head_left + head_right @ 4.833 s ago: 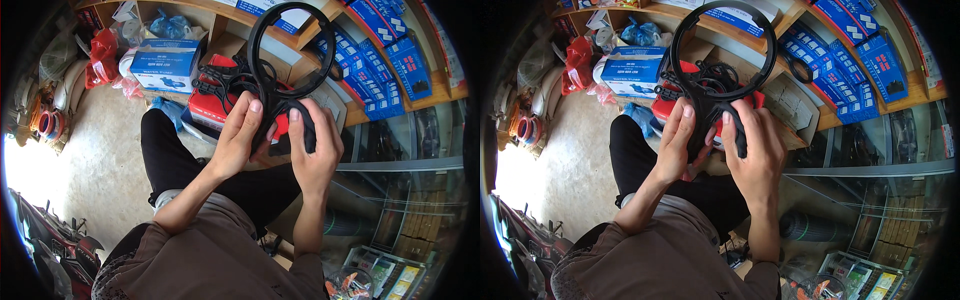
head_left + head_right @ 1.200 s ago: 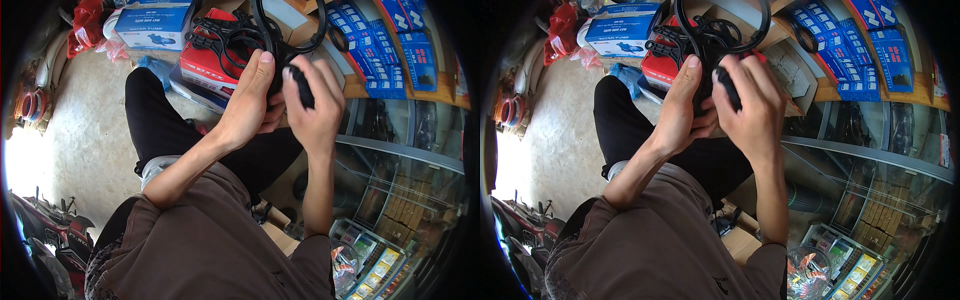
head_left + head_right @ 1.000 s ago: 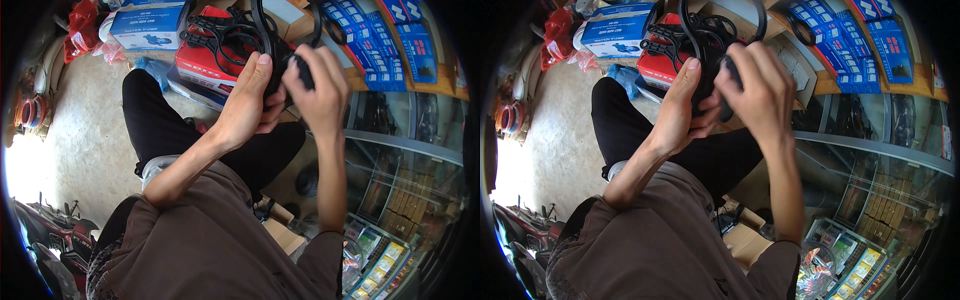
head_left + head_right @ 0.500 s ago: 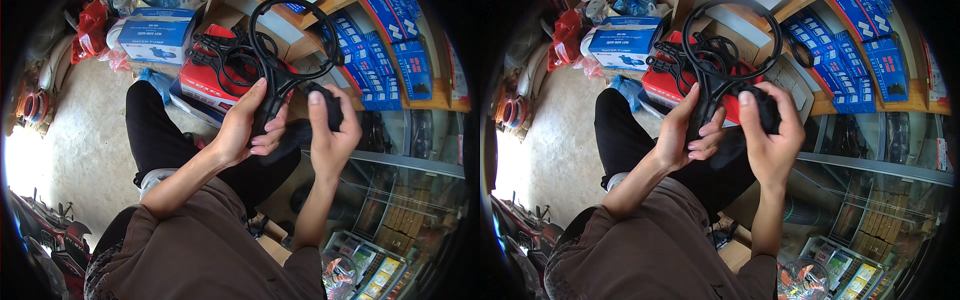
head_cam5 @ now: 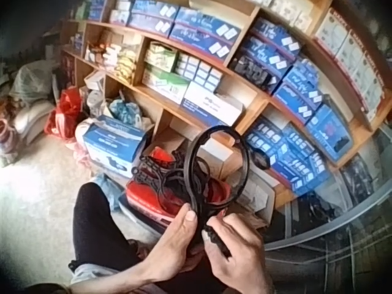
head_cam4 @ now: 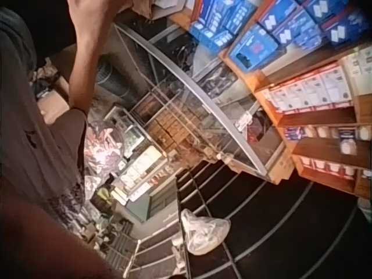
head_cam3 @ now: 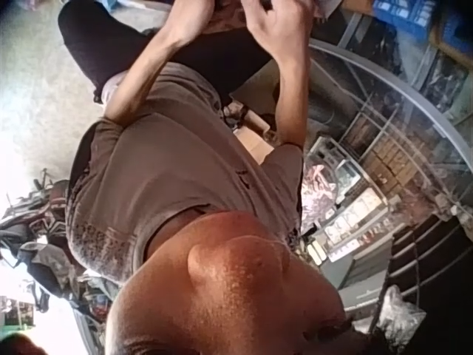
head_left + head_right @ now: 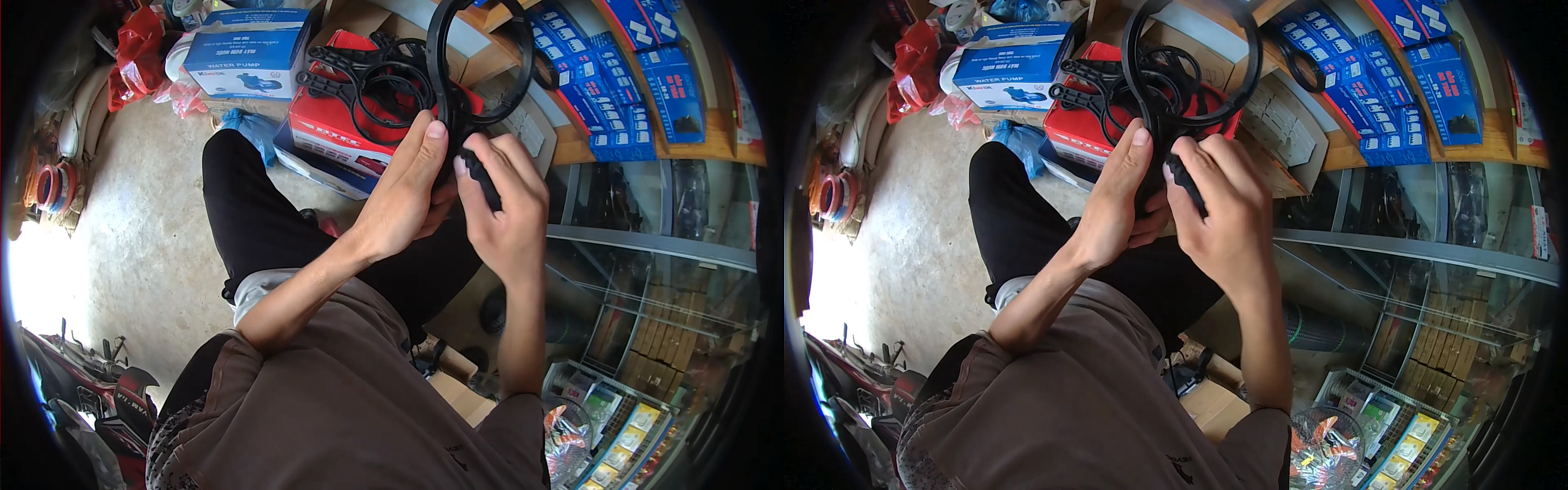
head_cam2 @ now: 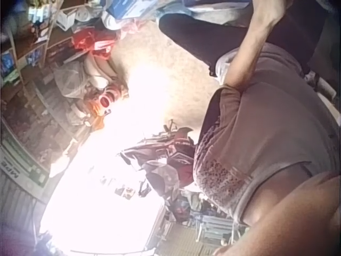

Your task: Threading a rubber strap through a plastic handle to assemble a strap wrench.

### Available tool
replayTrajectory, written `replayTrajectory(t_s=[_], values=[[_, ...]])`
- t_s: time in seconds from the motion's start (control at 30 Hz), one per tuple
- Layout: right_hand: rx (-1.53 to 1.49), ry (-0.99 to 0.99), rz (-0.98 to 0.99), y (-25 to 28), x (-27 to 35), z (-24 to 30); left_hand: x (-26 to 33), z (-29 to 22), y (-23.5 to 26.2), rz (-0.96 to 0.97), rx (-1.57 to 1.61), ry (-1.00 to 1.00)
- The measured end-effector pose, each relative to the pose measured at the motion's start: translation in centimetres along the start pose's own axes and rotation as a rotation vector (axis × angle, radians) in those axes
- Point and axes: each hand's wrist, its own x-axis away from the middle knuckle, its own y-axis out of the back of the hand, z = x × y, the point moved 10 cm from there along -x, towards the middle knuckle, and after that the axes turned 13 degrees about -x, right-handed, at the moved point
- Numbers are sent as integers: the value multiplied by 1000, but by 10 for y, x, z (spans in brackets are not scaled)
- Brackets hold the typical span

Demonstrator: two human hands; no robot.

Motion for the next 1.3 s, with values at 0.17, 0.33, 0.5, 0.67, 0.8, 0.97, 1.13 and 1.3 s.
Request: replayTrajectory(t_s=[0.17,0.33,0.5,0.67,0.8,0.97,1.13,1.3], values=[[-128,-108,-239,25,15,3,-10,-5,-6,138,274,-34],[-319,-340,-425,41,32,-15,-14,5,-8,126,452,-27],[-100,-210,-285,29,24,-6,-17,-2,0,94,372,-146],[99,-102,-198,30,9,0,-32,2,3,4,344,-117],[267,16,-165,30,-8,3,-49,11,-5,31,399,-90],[409,92,-108,25,-11,13,-43,-8,-6,-151,195,-152],[309,20,-25,19,-2,-2,-47,-7,4,-192,33,-190],[334,92,-54,33,-16,7,-41,-3,2,-281,157,-81]])
